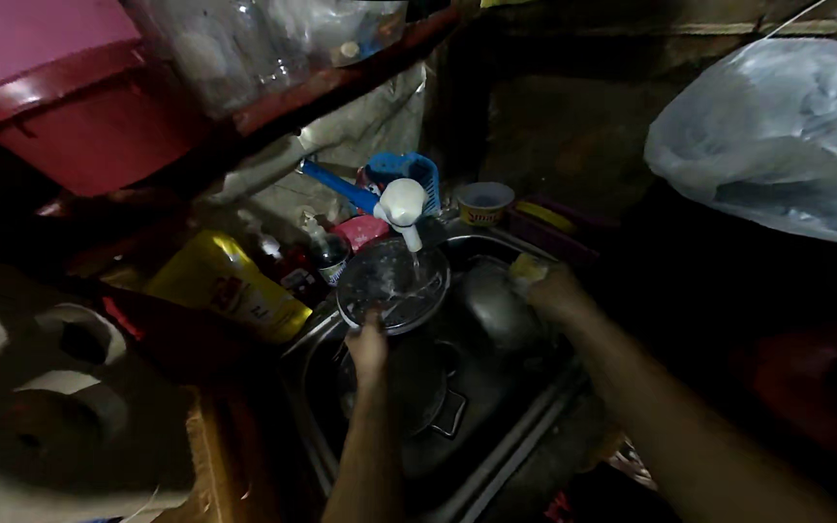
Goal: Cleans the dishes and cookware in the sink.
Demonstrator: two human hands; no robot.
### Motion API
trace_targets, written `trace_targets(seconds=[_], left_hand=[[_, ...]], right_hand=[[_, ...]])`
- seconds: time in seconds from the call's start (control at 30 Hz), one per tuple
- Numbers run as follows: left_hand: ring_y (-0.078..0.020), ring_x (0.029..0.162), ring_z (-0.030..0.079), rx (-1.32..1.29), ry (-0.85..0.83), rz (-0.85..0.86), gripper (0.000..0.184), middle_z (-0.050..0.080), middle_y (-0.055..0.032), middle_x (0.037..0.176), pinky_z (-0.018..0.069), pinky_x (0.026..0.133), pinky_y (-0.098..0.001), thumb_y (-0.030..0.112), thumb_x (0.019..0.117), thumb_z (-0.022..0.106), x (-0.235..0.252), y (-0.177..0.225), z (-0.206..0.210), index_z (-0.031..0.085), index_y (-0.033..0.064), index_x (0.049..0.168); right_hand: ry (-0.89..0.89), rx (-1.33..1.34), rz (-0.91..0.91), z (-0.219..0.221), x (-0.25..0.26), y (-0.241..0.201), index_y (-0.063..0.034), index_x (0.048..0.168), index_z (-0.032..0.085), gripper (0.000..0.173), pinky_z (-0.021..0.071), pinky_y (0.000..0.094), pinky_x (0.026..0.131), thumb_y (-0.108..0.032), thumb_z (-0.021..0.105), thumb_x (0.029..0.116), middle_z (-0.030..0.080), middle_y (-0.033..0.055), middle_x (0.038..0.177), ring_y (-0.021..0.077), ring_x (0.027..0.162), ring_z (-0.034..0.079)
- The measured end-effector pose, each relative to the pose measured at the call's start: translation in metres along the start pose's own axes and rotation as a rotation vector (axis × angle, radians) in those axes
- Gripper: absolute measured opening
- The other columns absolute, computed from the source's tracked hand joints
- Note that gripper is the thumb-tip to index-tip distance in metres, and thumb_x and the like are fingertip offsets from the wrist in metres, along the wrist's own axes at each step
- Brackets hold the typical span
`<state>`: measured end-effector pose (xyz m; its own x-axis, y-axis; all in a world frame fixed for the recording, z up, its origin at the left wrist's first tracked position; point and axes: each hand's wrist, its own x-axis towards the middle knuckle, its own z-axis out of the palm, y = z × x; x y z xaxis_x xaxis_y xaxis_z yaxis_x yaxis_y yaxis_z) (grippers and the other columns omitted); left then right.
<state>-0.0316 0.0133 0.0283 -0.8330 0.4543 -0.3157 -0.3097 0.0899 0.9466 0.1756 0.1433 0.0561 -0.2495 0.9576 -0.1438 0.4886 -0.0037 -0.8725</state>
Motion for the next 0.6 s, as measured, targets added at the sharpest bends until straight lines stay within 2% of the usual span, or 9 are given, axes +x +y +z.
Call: trace_targets(seconds=[0.03, 0.1, 0.17, 0.2, 0.27, 0.37, 0.4, 0.5, 0.6], left_hand=[[-0.0233, 0.085, 0.065, -0.009, 0.011, -0.027, 0.036, 0.066, -0.0159, 0.101, 0.0570, 0.074, -0.0435, 0.027, 0.1003, 0.065, -0.003, 0.002, 0.006, 0.061, -0.0007, 0.123], [-0.0266, 0.088, 0.064, -0.026, 0.023, -0.069, 0.040, 0.065, -0.0182, 0.104, 0.0565, 0.075, -0.0473, 0.029, 0.0990, 0.067, -0.005, 0.001, 0.017, 0.060, -0.0013, 0.124], [-0.0285, 0.087, 0.067, -0.034, 0.020, -0.071, 0.043, 0.067, -0.0192, 0.103, 0.0581, 0.073, -0.0490, 0.034, 0.0984, 0.068, -0.005, -0.004, 0.025, 0.061, -0.0011, 0.123], [-0.0293, 0.086, 0.067, -0.044, 0.012, -0.075, 0.043, 0.067, -0.0195, 0.102, 0.0587, 0.072, -0.0497, 0.035, 0.0988, 0.067, -0.005, -0.008, 0.029, 0.062, -0.0010, 0.122], [-0.0303, 0.092, 0.068, -0.052, -0.013, -0.105, 0.045, 0.067, -0.0197, 0.108, 0.0594, 0.077, -0.0510, 0.037, 0.1002, 0.065, -0.006, -0.015, 0.035, 0.061, -0.0006, 0.125], [-0.0305, 0.102, 0.065, -0.047, -0.010, -0.143, 0.049, 0.064, -0.0209, 0.118, 0.0559, 0.085, -0.0508, 0.036, 0.1013, 0.062, -0.011, -0.022, 0.044, 0.056, -0.0008, 0.133], [-0.0297, 0.100, 0.064, -0.029, 0.000, -0.140, 0.048, 0.065, -0.0208, 0.116, 0.0556, 0.084, -0.0496, 0.035, 0.1018, 0.062, -0.013, -0.023, 0.046, 0.057, -0.0011, 0.132], [-0.0264, 0.085, 0.063, 0.023, 0.061, -0.135, 0.042, 0.066, -0.0188, 0.100, 0.0540, 0.075, -0.0453, 0.035, 0.1003, 0.065, -0.017, -0.022, 0.052, 0.063, -0.0029, 0.119], [-0.0248, 0.083, 0.062, 0.060, 0.052, -0.152, 0.042, 0.066, -0.0171, 0.096, 0.0533, 0.075, -0.0448, 0.037, 0.0996, 0.066, -0.014, -0.025, 0.057, 0.064, -0.0026, 0.114]], right_hand=[[0.045, 0.091, 0.052, -0.002, 0.001, -0.001, 0.0059, 0.127, 0.060, 0.035, 0.0509, 0.0583, 0.096, -0.015, 0.066, 0.0998, 0.064, 0.0266, 0.119, 0.0372, 0.108, 0.064], [0.163, 0.305, 0.127, -0.001, 0.002, 0.001, 0.0025, 0.129, 0.059, 0.034, 0.0540, 0.0475, 0.090, -0.017, 0.064, 0.1010, 0.064, 0.0193, 0.117, 0.0261, 0.101, 0.064], [0.257, 0.512, 0.199, 0.001, -0.003, -0.006, -0.0002, 0.132, 0.057, 0.035, 0.0544, 0.0411, 0.087, -0.016, 0.060, 0.1019, 0.063, 0.0144, 0.118, 0.0197, 0.100, 0.062], [0.303, 0.608, 0.212, 0.003, -0.006, -0.011, -0.0020, 0.131, 0.057, 0.034, 0.0547, 0.0373, 0.084, -0.015, 0.061, 0.1002, 0.063, 0.0111, 0.115, 0.0161, 0.097, 0.061], [0.370, 0.753, 0.183, 0.010, -0.014, -0.022, -0.0020, 0.129, 0.057, 0.034, 0.0553, 0.0335, 0.081, -0.010, 0.064, 0.0971, 0.062, 0.0084, 0.111, 0.0129, 0.094, 0.061], [0.440, 0.767, 0.132, 0.017, -0.027, -0.041, 0.0008, 0.128, 0.057, 0.036, 0.0544, 0.0324, 0.080, -0.003, 0.066, 0.0926, 0.061, 0.0094, 0.111, 0.0134, 0.092, 0.060], [0.449, 0.749, 0.112, 0.018, -0.033, -0.047, 0.0005, 0.129, 0.056, 0.037, 0.0549, 0.0310, 0.081, -0.002, 0.066, 0.0926, 0.061, 0.0093, 0.113, 0.0129, 0.094, 0.061], [0.495, 0.624, -0.027, 0.014, -0.054, -0.059, -0.0011, 0.128, 0.057, 0.037, 0.0555, 0.0257, 0.080, -0.005, 0.067, 0.0927, 0.062, 0.0058, 0.109, 0.0071, 0.091, 0.062], [0.565, 0.487, -0.215, 0.004, -0.078, -0.065, -0.0019, 0.125, 0.057, 0.037, 0.0576, 0.0214, 0.082, -0.006, 0.069, 0.0900, 0.064, 0.0006, 0.106, 0.0015, 0.093, 0.065]])
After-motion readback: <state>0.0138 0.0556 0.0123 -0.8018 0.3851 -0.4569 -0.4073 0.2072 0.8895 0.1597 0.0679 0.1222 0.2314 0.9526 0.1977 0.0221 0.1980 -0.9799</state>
